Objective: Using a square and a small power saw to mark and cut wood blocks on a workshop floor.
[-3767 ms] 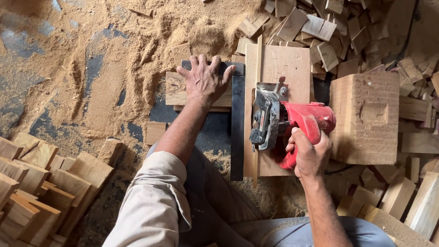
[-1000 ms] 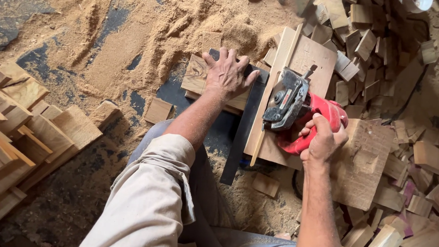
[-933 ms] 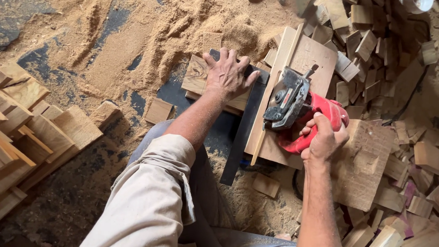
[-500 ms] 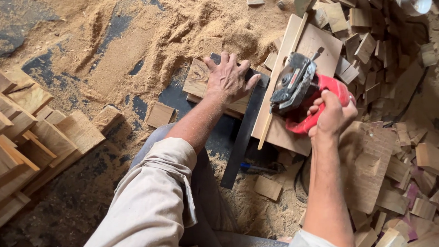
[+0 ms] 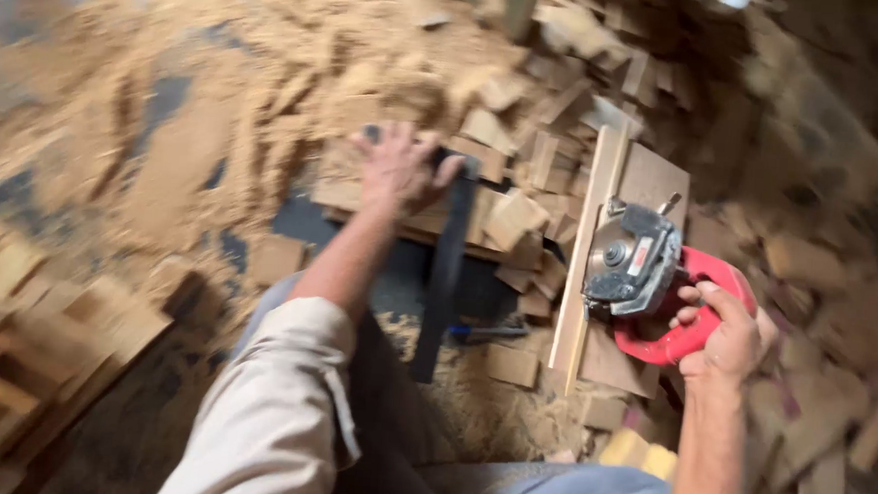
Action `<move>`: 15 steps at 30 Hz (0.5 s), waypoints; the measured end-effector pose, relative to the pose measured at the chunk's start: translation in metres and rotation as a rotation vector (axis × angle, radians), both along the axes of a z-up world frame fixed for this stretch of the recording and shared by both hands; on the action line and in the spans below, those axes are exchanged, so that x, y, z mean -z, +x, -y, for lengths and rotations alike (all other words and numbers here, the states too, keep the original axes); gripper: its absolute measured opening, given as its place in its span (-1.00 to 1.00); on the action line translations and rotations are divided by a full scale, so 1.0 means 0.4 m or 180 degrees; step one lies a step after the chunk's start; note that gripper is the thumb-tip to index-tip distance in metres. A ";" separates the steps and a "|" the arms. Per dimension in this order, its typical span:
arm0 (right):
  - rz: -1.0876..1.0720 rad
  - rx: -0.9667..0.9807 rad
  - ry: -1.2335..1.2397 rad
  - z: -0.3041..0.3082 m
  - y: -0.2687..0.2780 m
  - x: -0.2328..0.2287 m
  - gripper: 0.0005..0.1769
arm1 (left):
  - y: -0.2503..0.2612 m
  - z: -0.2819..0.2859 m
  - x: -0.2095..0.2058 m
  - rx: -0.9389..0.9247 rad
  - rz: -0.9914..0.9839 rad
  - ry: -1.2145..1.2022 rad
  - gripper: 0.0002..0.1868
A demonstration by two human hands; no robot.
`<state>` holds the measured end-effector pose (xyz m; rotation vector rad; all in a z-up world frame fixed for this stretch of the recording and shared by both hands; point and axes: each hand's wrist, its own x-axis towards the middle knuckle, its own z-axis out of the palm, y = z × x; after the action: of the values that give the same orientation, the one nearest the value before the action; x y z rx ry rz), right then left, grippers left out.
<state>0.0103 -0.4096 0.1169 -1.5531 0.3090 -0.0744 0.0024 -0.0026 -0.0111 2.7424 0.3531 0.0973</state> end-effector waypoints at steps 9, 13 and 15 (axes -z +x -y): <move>0.0454 0.0171 -0.0241 0.259 0.024 0.056 -0.69 | 0.011 0.021 -0.029 -0.0108 -0.0313 0.0434 -0.30; 0.0439 0.0114 -0.0206 0.270 0.050 0.078 -0.66 | 0.008 0.028 -0.019 -0.0085 -0.0367 0.0465 -0.30; 0.0540 0.0015 -0.0196 0.284 0.073 0.088 -0.66 | 0.018 0.033 -0.010 -0.0122 -0.0331 0.0480 -0.30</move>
<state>0.0396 -0.5234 0.0817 -1.5957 0.1778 -0.2197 0.0096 -0.0157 -0.0069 2.8973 0.4438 -0.0095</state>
